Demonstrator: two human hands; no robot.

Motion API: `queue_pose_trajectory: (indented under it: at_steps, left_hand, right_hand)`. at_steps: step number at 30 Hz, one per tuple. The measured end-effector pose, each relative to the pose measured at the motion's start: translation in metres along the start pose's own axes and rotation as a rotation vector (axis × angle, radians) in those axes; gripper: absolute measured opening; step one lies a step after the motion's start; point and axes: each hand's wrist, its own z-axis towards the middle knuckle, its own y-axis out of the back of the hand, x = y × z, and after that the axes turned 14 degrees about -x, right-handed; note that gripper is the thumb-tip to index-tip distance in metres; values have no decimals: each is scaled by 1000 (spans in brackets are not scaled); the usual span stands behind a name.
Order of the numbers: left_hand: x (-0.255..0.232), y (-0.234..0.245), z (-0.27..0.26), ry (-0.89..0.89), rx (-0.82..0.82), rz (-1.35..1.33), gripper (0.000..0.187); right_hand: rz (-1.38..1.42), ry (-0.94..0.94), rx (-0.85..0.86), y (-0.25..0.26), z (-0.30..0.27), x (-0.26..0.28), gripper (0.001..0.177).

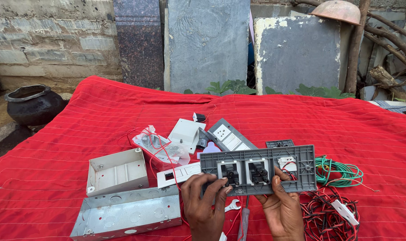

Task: The person assembles an electrical switchboard by fitting individual switches and sockets into a gray modular faceplate and using a screwdriver to secure them.

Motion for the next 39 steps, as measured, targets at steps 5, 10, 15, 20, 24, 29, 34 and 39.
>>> queue_pose_trajectory:
  at_steps: [5,10,15,20,24,29,34,39]
  left_hand:
    - [-3,1,6,82,32,-54,73]
    - [3,-4,6,813,262,-547,103]
    - [28,-7,1,1359,499,-993,67]
    - [26,-20,-15,1348,411,-1027,46]
    - [34,-22,-17,1312,305,-1005,41]
    - [43,-29,-23,1307,260,-1068,41]
    - [60,-43,-41,1318,245,-1065,41]
    - [69,-50,-55,1002,418,-1056,39]
  right_hand:
    - [-55,-18,-36,10,11,3,27]
    - [-87,-14,9,13,13,8,30]
    - [-68,23,27,11,15,4,22]
    - [-583,-83,-35,12,17,7,45]
    - [-1468,689,-76,0,-3,8,30]
    - [-1160,1116,26,-27,-31,-16,23]
    - [-1111,1240,36,-33,-39,-29,25]
    - [-1125,1265,72,-19,-19,-35,10]
